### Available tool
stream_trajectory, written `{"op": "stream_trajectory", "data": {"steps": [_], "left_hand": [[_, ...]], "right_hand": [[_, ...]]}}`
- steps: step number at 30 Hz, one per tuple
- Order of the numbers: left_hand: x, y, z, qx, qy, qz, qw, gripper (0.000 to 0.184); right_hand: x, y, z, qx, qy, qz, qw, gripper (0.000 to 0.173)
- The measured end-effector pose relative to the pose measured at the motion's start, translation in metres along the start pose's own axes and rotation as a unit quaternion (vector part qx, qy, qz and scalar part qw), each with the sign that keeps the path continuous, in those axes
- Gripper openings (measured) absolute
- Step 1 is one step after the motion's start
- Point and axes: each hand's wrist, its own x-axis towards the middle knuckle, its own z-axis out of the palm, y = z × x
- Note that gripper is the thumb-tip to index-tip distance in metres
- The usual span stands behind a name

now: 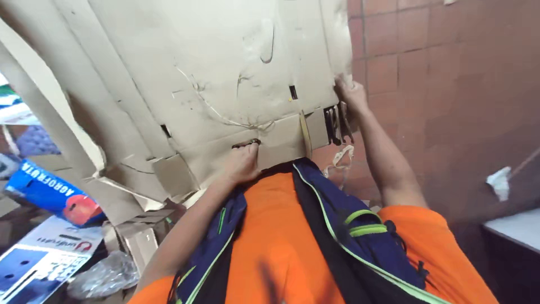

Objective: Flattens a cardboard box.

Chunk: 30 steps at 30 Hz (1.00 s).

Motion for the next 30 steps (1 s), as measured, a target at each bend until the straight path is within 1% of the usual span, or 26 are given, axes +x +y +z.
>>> {"op": "stream_trajectory", "data": {"steps": [1,3,4,5,6,7,8,9,11,12,14,16,18,21,23,25,26,27,28,29,30], "left_hand": [[-0.001,-0.003,-0.001,0.000,0.005,0.011,1.000,0.071],[-0.001,-0.009,-0.001,-0.005,0.020,0.027,0.999,0.069],[-0.001,-0.011,0.001,-0.001,0.035,0.035,0.999,0.067],[-0.002,-0.013,0.003,0.001,0.045,0.039,0.998,0.066],[-0.003,-0.014,0.004,0.003,0.047,0.038,0.998,0.065],[-0.003,-0.015,0.005,0.004,0.052,0.038,0.998,0.064],[-0.003,-0.016,0.006,0.001,0.054,0.036,0.998,0.064],[-0.003,-0.016,0.006,-0.001,0.058,0.037,0.998,0.064],[-0.002,-0.018,0.009,-0.008,0.061,0.040,0.997,0.065],[-0.003,-0.018,0.009,-0.013,0.056,0.038,0.998,0.066],[-0.006,-0.020,0.012,-0.015,0.056,0.041,0.997,0.070],[-0.006,-0.026,0.017,-0.012,0.072,0.050,0.996,0.070],[-0.004,-0.026,0.018,-0.009,0.077,0.055,0.995,0.070],[-0.004,-0.027,0.017,-0.013,0.075,0.060,0.995,0.072],[-0.005,-0.027,0.020,-0.021,0.083,0.065,0.994,0.074],[-0.005,-0.027,0.020,-0.015,0.094,0.064,0.993,0.072],[-0.006,-0.026,0.019,-0.012,0.093,0.062,0.994,0.072],[-0.007,-0.025,0.017,-0.011,0.092,0.066,0.994,0.072],[-0.008,-0.024,0.014,-0.009,0.088,0.068,0.994,0.072],[-0.008,-0.023,0.012,-0.009,0.088,0.069,0.994,0.072],[-0.009,-0.023,0.010,-0.014,0.087,0.073,0.993,0.071]], "right_hand": [[-0.002,0.000,-0.011,0.034,-0.082,0.017,0.996,0.056],[0.000,0.005,-0.032,0.091,-0.241,0.047,0.965,0.043],[0.003,0.009,-0.036,0.111,-0.290,0.053,0.949,0.034],[0.004,0.013,-0.036,0.112,-0.306,0.057,0.944,0.030],[0.007,0.015,-0.033,0.098,-0.296,0.053,0.949,0.033],[0.008,0.016,-0.027,0.069,-0.262,0.032,0.962,0.039],[0.006,0.017,-0.020,0.032,-0.205,-0.002,0.978,0.044],[0.002,0.018,-0.014,-0.007,-0.139,-0.034,0.990,0.052],[-0.004,0.024,-0.004,-0.076,-0.034,-0.084,0.993,0.078],[-0.003,0.031,0.001,-0.109,0.009,-0.112,0.988,0.082],[-0.009,0.038,0.014,-0.177,0.078,-0.138,0.971,0.077],[-0.018,0.032,0.023,-0.271,0.145,-0.138,0.942,0.065],[-0.033,0.013,0.017,-0.348,0.187,-0.128,0.910,0.066],[-0.060,-0.039,-0.001,-0.353,0.187,-0.148,0.905,0.073],[-0.094,-0.081,-0.010,-0.332,0.184,-0.201,0.903,0.078],[-0.139,-0.129,0.002,-0.291,0.150,-0.274,0.904,0.076],[-0.158,-0.147,0.020,-0.257,0.119,-0.315,0.906,0.071],[-0.176,-0.157,0.041,-0.219,0.061,-0.353,0.908,0.066],[-0.193,-0.164,0.062,-0.204,-0.009,-0.369,0.907,0.063],[-0.207,-0.166,0.081,-0.234,-0.073,-0.358,0.901,0.066],[-0.213,-0.162,0.100,-0.275,-0.101,-0.336,0.895,0.070]]}}
